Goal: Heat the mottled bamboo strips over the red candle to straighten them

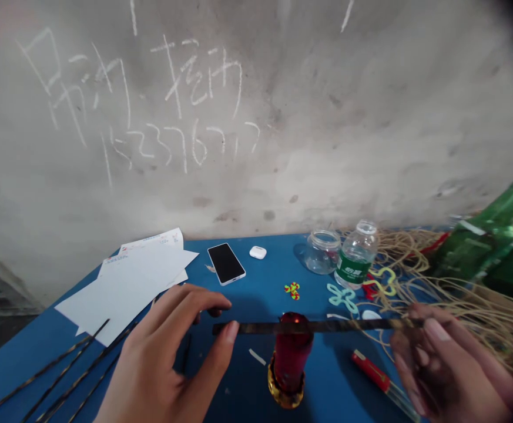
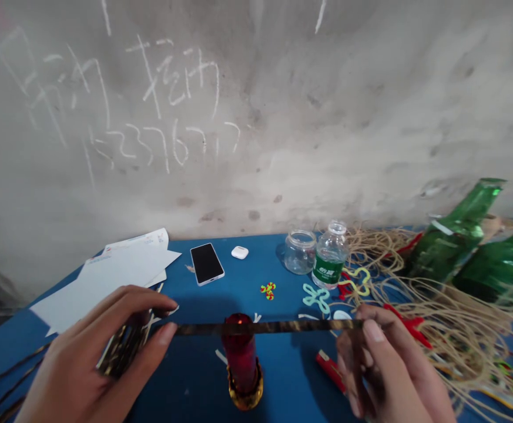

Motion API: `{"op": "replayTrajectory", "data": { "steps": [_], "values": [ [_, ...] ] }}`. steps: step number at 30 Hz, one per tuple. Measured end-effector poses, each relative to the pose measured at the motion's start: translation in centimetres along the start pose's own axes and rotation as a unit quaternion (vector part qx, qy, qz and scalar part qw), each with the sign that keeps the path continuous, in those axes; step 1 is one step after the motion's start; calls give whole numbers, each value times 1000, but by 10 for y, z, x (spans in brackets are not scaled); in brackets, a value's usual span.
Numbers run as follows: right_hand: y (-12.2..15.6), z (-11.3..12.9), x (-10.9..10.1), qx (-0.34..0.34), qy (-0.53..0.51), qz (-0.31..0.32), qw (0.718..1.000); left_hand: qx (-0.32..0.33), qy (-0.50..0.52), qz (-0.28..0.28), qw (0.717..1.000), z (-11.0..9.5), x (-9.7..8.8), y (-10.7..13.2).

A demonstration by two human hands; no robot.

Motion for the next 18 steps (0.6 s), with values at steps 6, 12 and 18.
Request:
{"op": "replayTrajectory", "data": {
  "steps": [6,12,18],
  "values": [
    [-4,-1,0,19,2,-45,999,-15,-9,1,1000,1,-4,6],
    [-9,0,1,-16,-3,-7,1000,21,-26,3,999,6,-7,8],
    [-13,-4,-3,-33,-10,-8,999,10,-39,3,999,9,-6,12]
  ]
}}
Point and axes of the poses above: each hand's wrist, its own y-axis away from the middle knuckle, its own x-axis out of the palm, z = x × y, the point moved 3 cm from there along -y, towards the middle knuckle, and after that the axes turned 13 degrees about -z, right-handed, at the moved point
